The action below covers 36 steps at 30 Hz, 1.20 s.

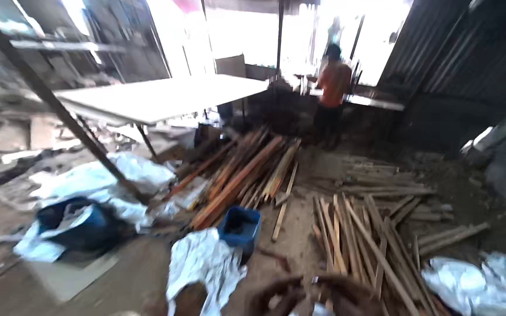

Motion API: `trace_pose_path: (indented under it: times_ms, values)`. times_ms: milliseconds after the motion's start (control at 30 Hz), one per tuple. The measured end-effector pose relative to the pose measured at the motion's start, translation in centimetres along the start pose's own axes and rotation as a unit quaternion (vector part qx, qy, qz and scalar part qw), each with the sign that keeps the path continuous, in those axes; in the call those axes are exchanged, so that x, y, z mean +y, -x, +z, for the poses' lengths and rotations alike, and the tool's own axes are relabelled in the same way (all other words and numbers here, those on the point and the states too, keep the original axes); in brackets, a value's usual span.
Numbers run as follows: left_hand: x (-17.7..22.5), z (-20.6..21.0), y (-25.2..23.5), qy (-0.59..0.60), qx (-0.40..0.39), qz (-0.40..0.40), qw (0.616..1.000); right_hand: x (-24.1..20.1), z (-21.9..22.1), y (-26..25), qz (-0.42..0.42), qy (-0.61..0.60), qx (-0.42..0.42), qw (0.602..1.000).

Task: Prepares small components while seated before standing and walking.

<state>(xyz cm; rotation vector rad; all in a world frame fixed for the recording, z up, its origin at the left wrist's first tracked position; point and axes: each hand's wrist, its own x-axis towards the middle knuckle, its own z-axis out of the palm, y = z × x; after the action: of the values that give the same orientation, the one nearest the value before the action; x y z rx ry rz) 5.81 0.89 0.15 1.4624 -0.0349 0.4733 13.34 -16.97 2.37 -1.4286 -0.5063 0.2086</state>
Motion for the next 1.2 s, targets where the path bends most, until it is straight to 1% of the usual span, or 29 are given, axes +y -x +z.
trace_pose_path:
  times_ms: [33,100,267,500,833,1200]
  values:
    - [-0.5,-0.4,0.4,-0.003,-0.005,0.012,1.000,0.8,-0.4,0.3,-0.016,0.008,-0.016,1.000]
    - [-1.0,-0.9,1.0,-0.013,-0.017,0.028,0.999,1.5,-0.7,0.8,-0.043,0.030,-0.019,0.998]
    - [-0.9,-1.0,2.0,-0.008,-0.020,0.029,0.999,0.7,0.0,1.8,-0.062,0.052,-0.026,0.996]
    - [-0.8,-1.0,2.4,-0.004,-0.023,0.047,0.999,0.5,0.6,2.1,-0.057,0.042,-0.068,0.995]
    - [-0.9,-1.5,2.6,0.006,-0.014,0.044,0.999,0.9,1.2,1.8,-0.042,0.031,-0.085,0.995]
    - [-1.1,-1.6,2.9,0.004,-0.009,0.045,0.999,0.8,1.6,1.9,-0.034,0.042,-0.085,0.995]
